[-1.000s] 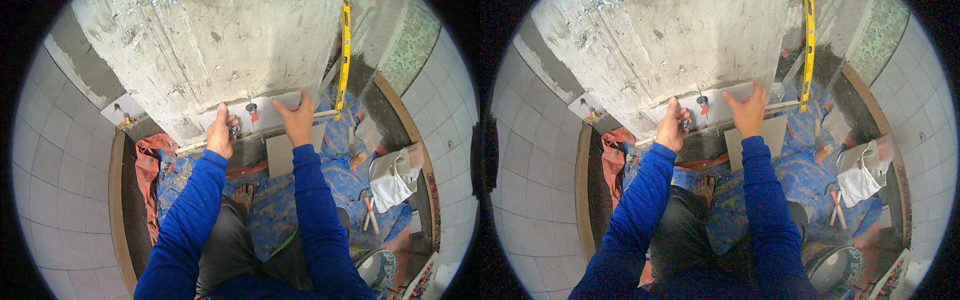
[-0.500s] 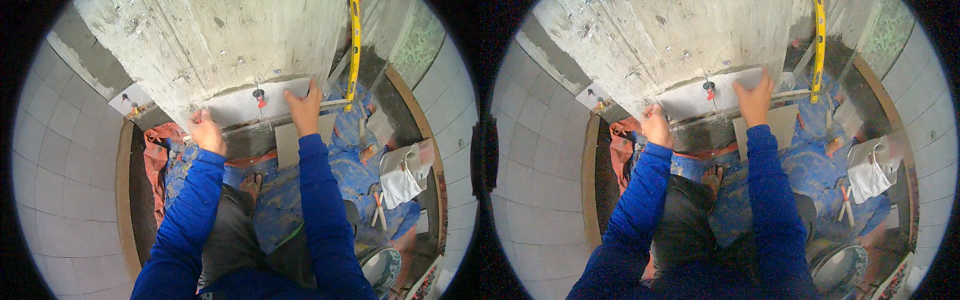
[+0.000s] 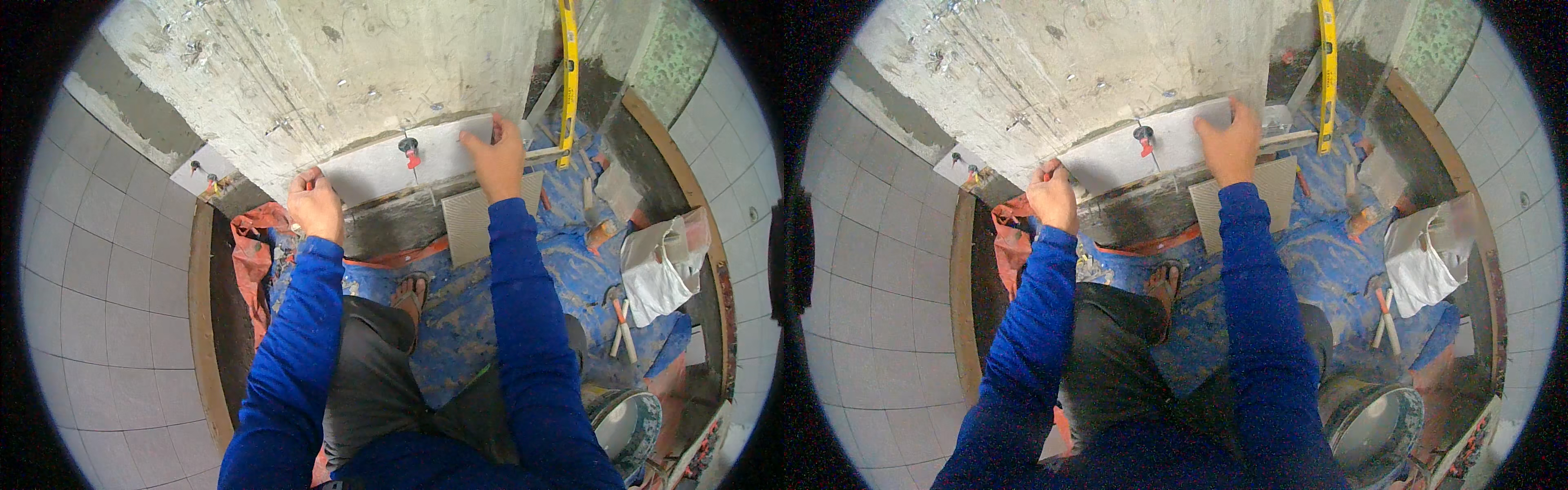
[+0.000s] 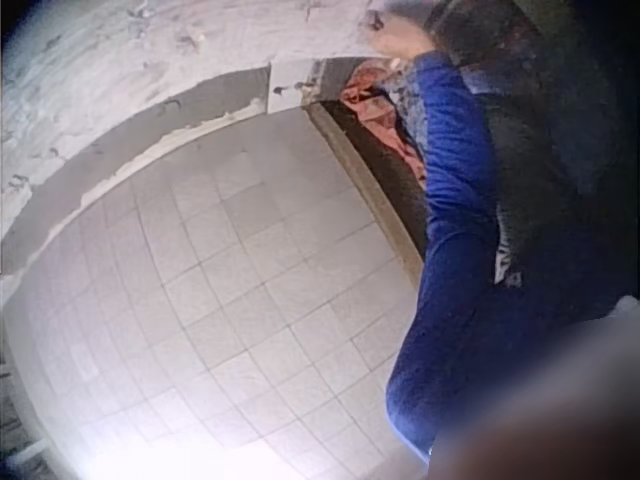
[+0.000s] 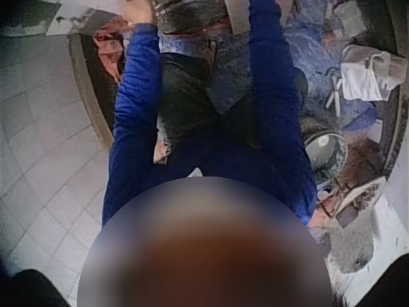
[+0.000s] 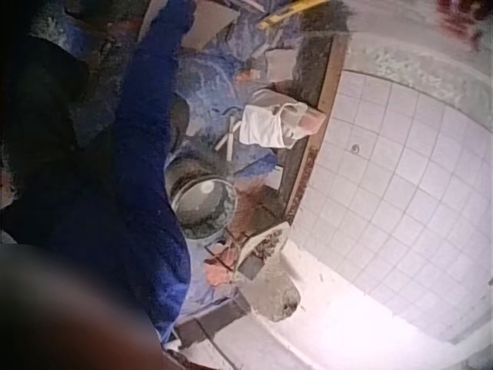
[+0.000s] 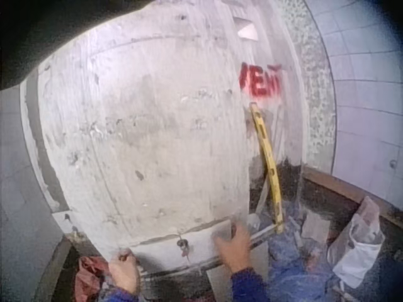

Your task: The person applies cement to the back of a tile using a trowel and places it on a wall. They use a rubber mallet to tap the tile into position and insert spacers between tiles. The person then uses a suction cup tool to adjust the tile alignment.

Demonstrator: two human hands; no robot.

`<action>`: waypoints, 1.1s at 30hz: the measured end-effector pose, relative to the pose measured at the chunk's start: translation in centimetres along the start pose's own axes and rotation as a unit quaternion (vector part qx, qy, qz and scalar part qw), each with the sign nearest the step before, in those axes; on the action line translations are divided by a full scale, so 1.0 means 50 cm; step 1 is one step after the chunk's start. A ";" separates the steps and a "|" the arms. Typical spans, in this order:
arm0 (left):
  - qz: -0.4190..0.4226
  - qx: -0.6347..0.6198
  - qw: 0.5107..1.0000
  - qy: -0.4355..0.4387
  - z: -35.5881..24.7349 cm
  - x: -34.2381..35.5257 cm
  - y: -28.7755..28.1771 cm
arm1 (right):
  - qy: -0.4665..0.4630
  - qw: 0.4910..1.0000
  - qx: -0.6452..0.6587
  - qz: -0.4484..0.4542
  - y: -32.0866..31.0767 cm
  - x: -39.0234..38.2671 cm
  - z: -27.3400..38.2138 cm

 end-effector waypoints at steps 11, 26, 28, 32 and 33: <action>-0.038 0.057 0.996 0.049 0.018 0.024 0.004 | -0.010 1.000 -0.013 -0.004 -0.003 -0.003 0.000; 0.427 -0.174 0.807 -0.368 0.022 -0.126 0.180 | 0.012 1.000 0.018 -0.017 -0.001 -0.017 0.030; 0.447 -0.208 0.782 -0.382 0.017 -0.130 0.205 | 0.055 0.998 0.032 0.017 0.001 -0.019 0.032; 0.480 -0.231 0.762 -0.369 0.011 -0.121 0.229 | -0.027 0.997 0.025 0.074 0.012 -0.027 0.081; 0.478 -0.232 0.760 -0.375 0.014 -0.117 0.231 | -0.050 0.996 -0.010 0.074 0.014 -0.033 0.096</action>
Point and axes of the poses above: each hand's wrist, its own x-axis towards the middle knuckle, its own y-axis out of the palm, z = x × y, the point moved 5 cm from there along x, towards the middle knuckle, and after that the axes turned 12 degrees about -y, right-handed, at the moved point
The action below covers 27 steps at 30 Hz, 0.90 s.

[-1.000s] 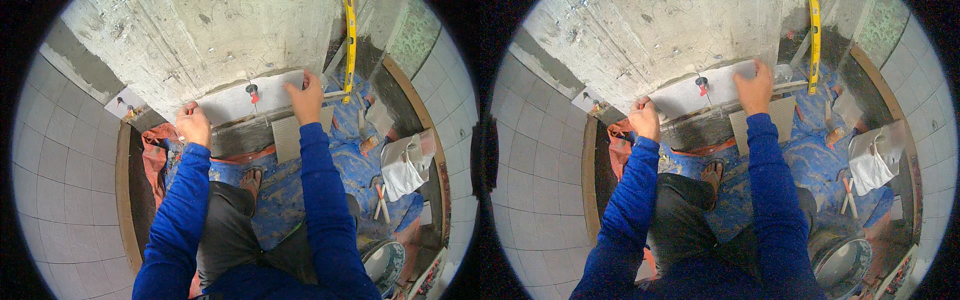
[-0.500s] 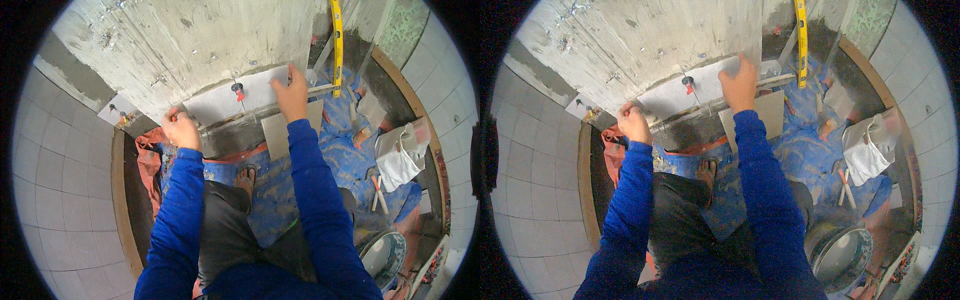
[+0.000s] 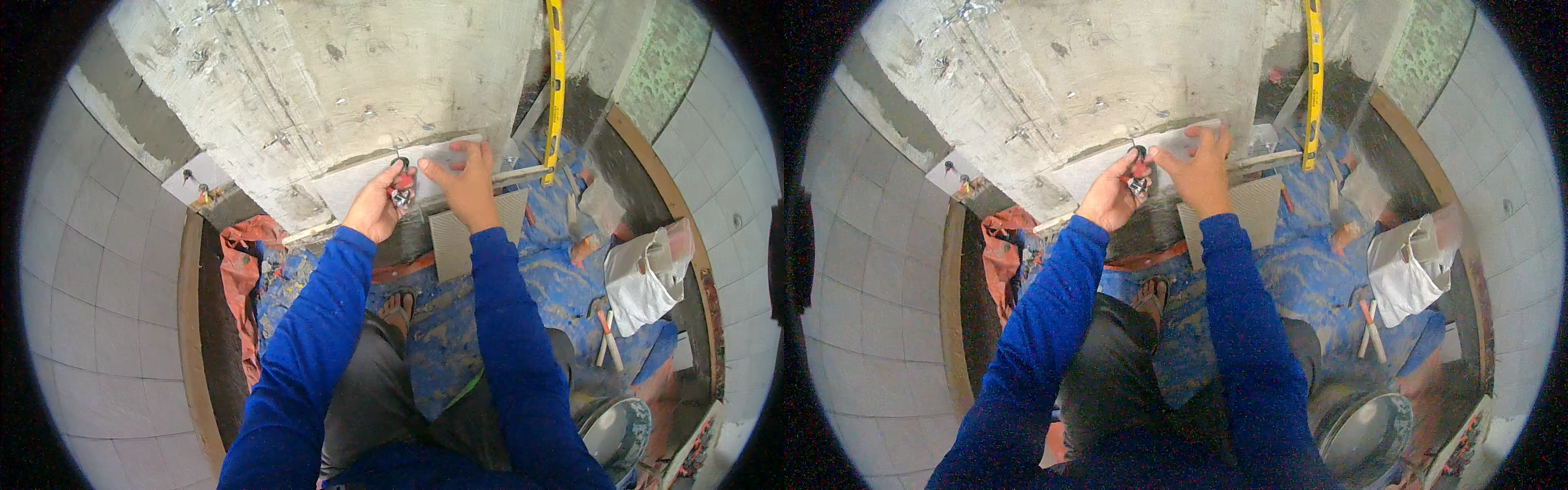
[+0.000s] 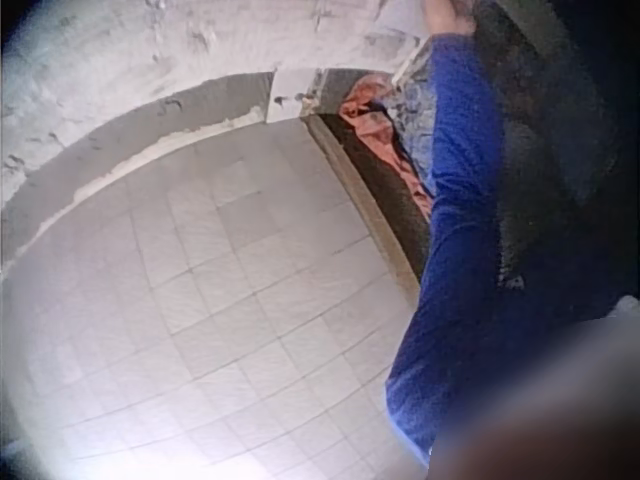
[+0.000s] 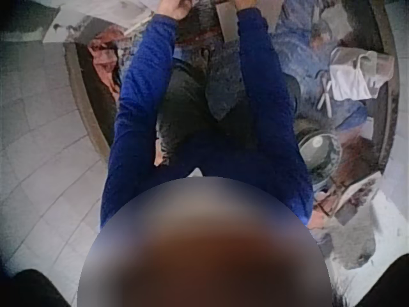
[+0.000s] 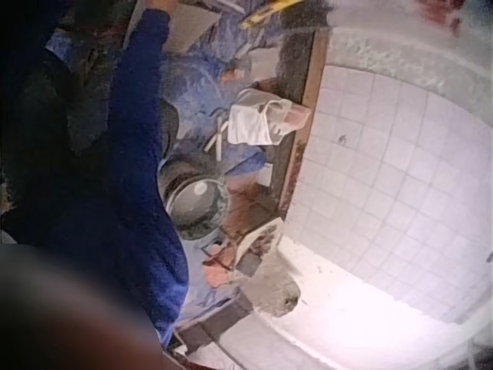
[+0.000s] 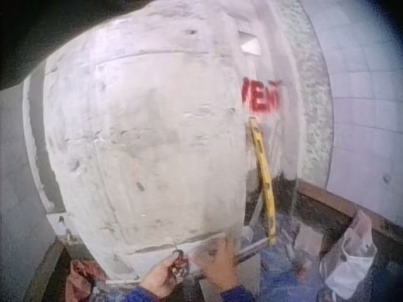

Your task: The person applies cement to the back of a tile using a trowel and places it on a wall. They use a rubber mallet to tap the tile into position and insert spacers between tiles. The person then uses a suction cup tool to adjust the tile alignment.

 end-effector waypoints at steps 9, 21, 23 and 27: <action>-0.001 -0.001 1.000 -0.003 -0.004 -0.003 0.014 | 0.048 0.982 -0.007 0.182 0.076 -0.049 0.056; -0.084 0.059 0.995 0.013 -0.013 0.004 -0.001 | 0.070 0.988 0.092 0.099 0.097 -0.063 0.044; -0.085 0.055 0.995 0.019 -0.016 0.005 -0.002 | 0.067 0.989 0.093 0.094 0.100 -0.063 0.043; -0.088 -0.001 0.995 0.044 -0.020 0.002 0.001 | 0.071 0.989 0.080 0.100 0.106 -0.065 0.033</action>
Point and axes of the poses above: each hand's wrist, its own x-axis towards the middle knuckle, its own y-axis out of the palm, z = x × y, the point moved 5 cm from there along x, towards the middle knuckle, and after that the axes turned 12 degrees about -y, right-handed, at the moved point
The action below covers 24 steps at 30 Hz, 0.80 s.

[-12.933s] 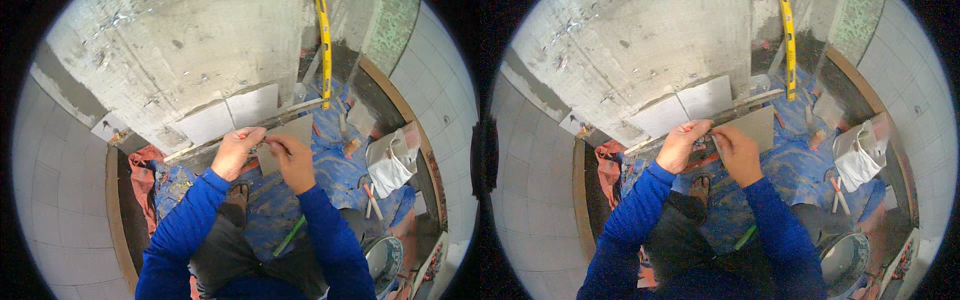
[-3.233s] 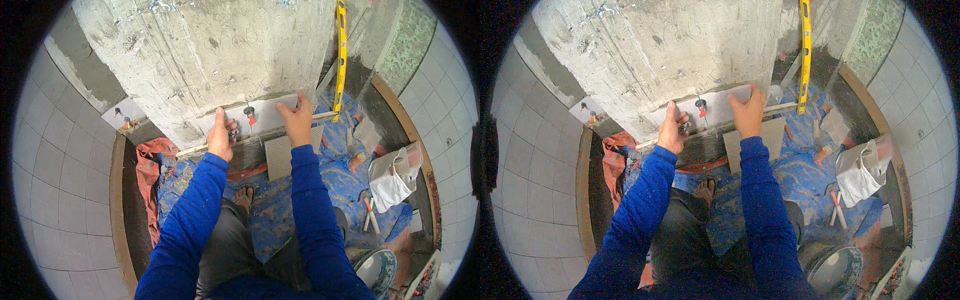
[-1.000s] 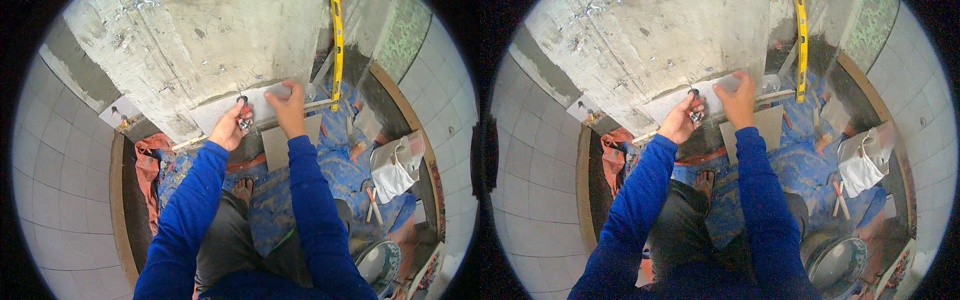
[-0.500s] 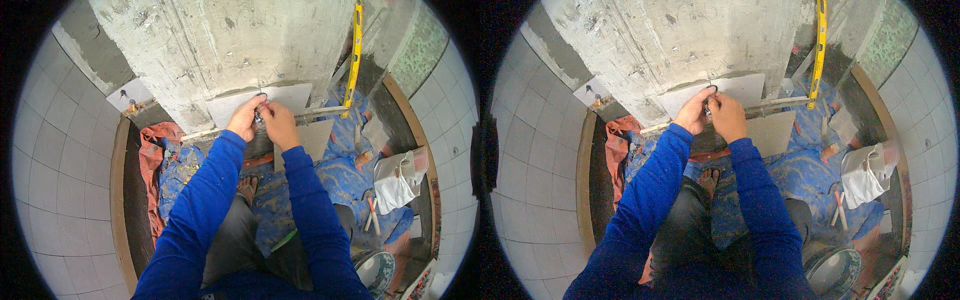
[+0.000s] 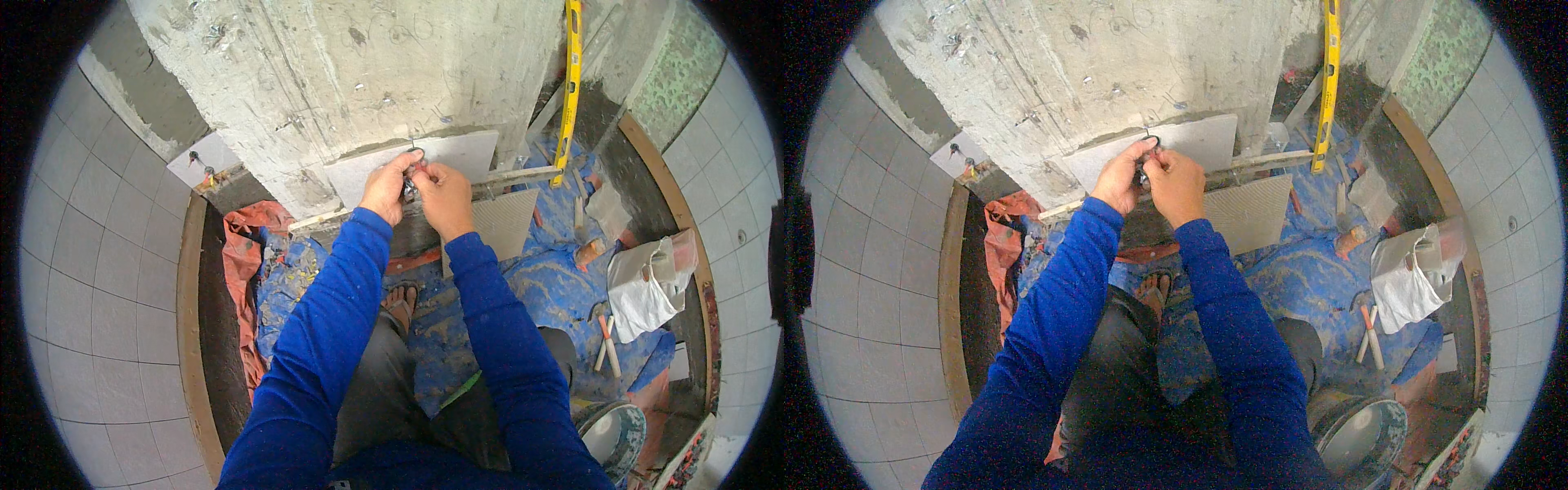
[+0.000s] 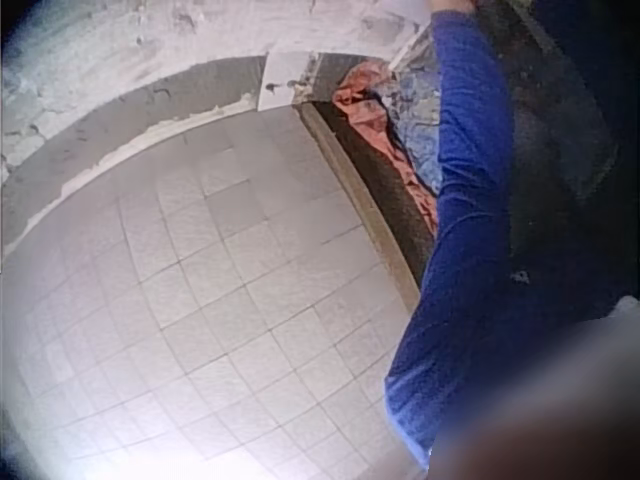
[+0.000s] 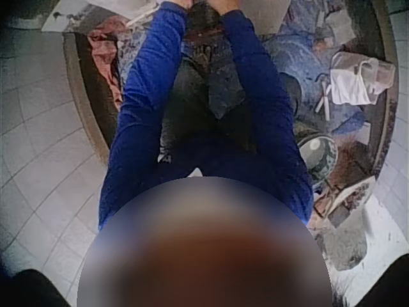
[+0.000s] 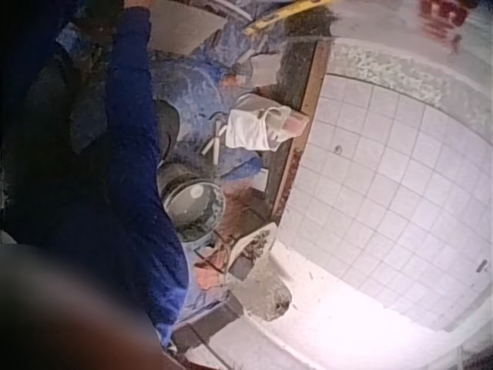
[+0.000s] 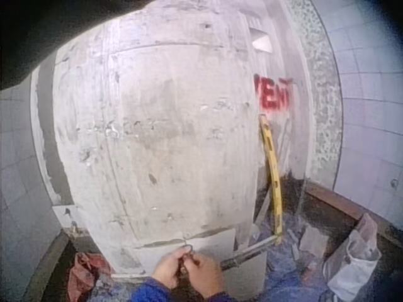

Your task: The person applies cement to the back of a tile using a trowel and places it on a wall. They use a rubber mallet to tap the tile into position and insert spacers between tiles. The person then uses a suction cup tool to adjust the tile alignment.

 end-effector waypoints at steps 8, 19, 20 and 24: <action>-0.086 0.009 0.994 0.059 -0.014 -0.017 0.012 | -0.003 1.000 -0.021 -0.003 -0.001 0.000 -0.001; -0.047 0.105 0.992 0.053 -0.017 -0.017 0.007 | -0.052 0.999 0.011 -0.006 -0.004 -0.004 -0.006; -0.017 0.117 0.992 0.032 -0.013 -0.023 -0.001 | -0.042 0.999 0.018 0.024 -0.006 -0.009 -0.011; 0.112 0.009 0.985 -0.128 0.019 -0.052 -0.041 | -0.020 0.989 0.060 0.135 -0.020 -0.044 -0.022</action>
Point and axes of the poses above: each hand's wrist, its own x-axis towards the middle knuckle, its own y-axis out of the palm, z = x × y, the point moved 5 cm from there along x, towards the middle knuckle, and after that the axes turned 12 degrees about -y, right-handed, at the moved point
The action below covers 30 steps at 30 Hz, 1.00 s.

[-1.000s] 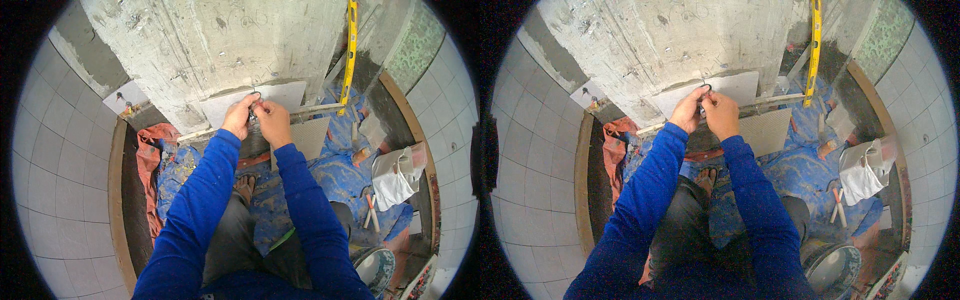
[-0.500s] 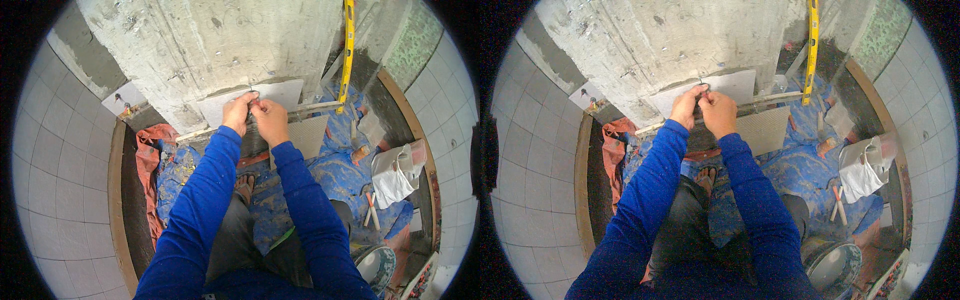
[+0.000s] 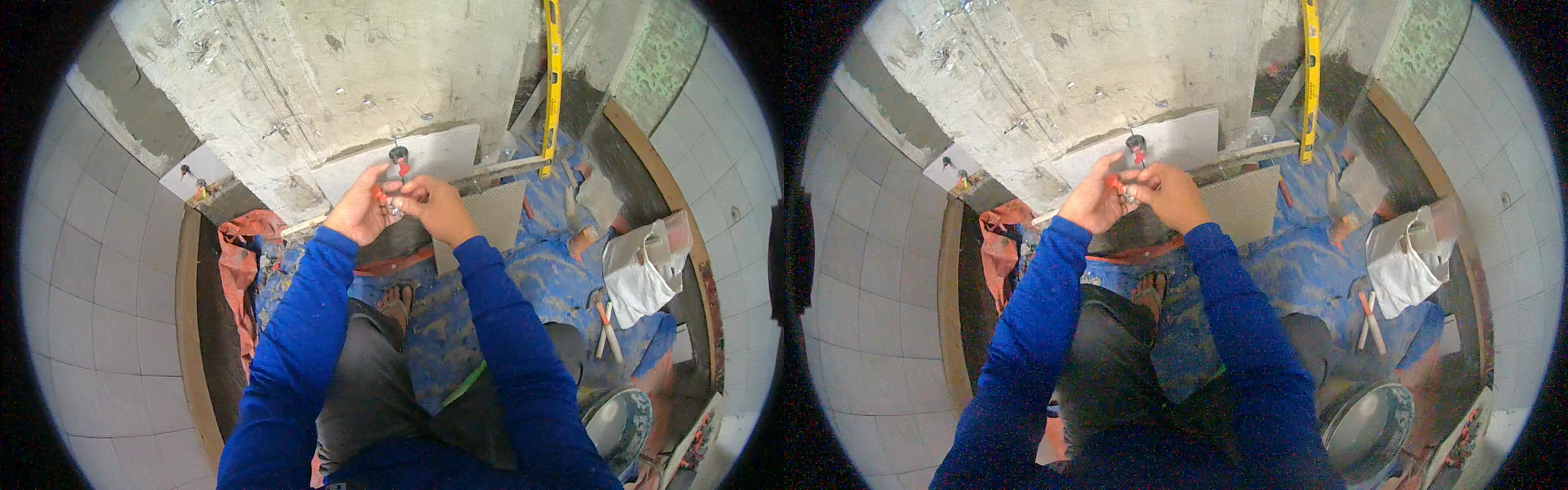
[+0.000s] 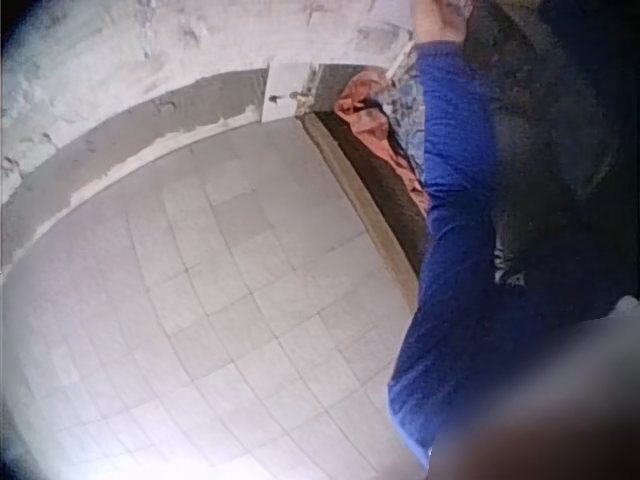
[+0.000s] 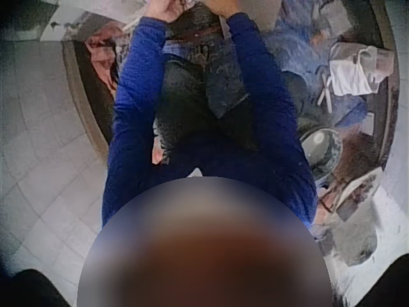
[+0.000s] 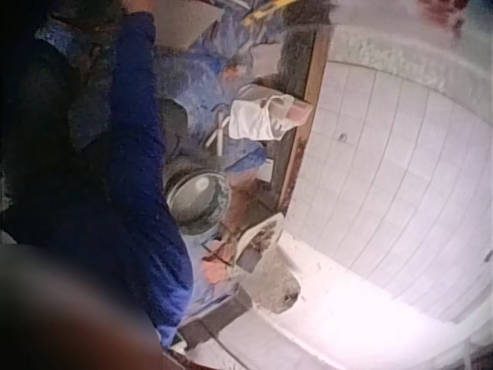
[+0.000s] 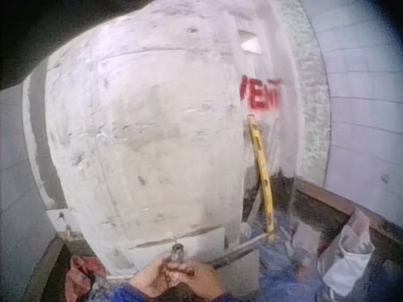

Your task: The person applies cement to the back of a tile using a trowel and places it on a wall. They use a rubber mallet to tap the tile into position and insert spacers between tiles. The person then uses a suction cup tool to adjust the tile alignment.

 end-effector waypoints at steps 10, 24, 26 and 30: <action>0.007 0.232 0.970 0.071 0.031 -0.008 -0.017 | -0.076 0.985 -0.141 -0.069 0.006 -0.071 0.024; -0.056 0.118 0.991 0.007 0.099 0.051 -0.009 | 0.013 0.981 0.018 -0.194 0.010 -0.114 -0.036; -0.061 0.140 0.988 0.022 0.090 0.065 -0.013 | 0.037 0.980 0.054 -0.190 0.017 -0.118 -0.047; 0.008 0.165 0.985 0.048 0.079 0.068 -0.010 | 0.183 0.878 0.399 -0.190 0.034 -0.118 -0.088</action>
Point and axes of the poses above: each hand's wrist, its own x-axis towards the middle knuckle, its own y-axis out of the palm, z = x × y, the point moved 5 cm from there along x, towards the middle knuckle, and after that the axes turned 12 degrees about -y, right-handed, at the moved point
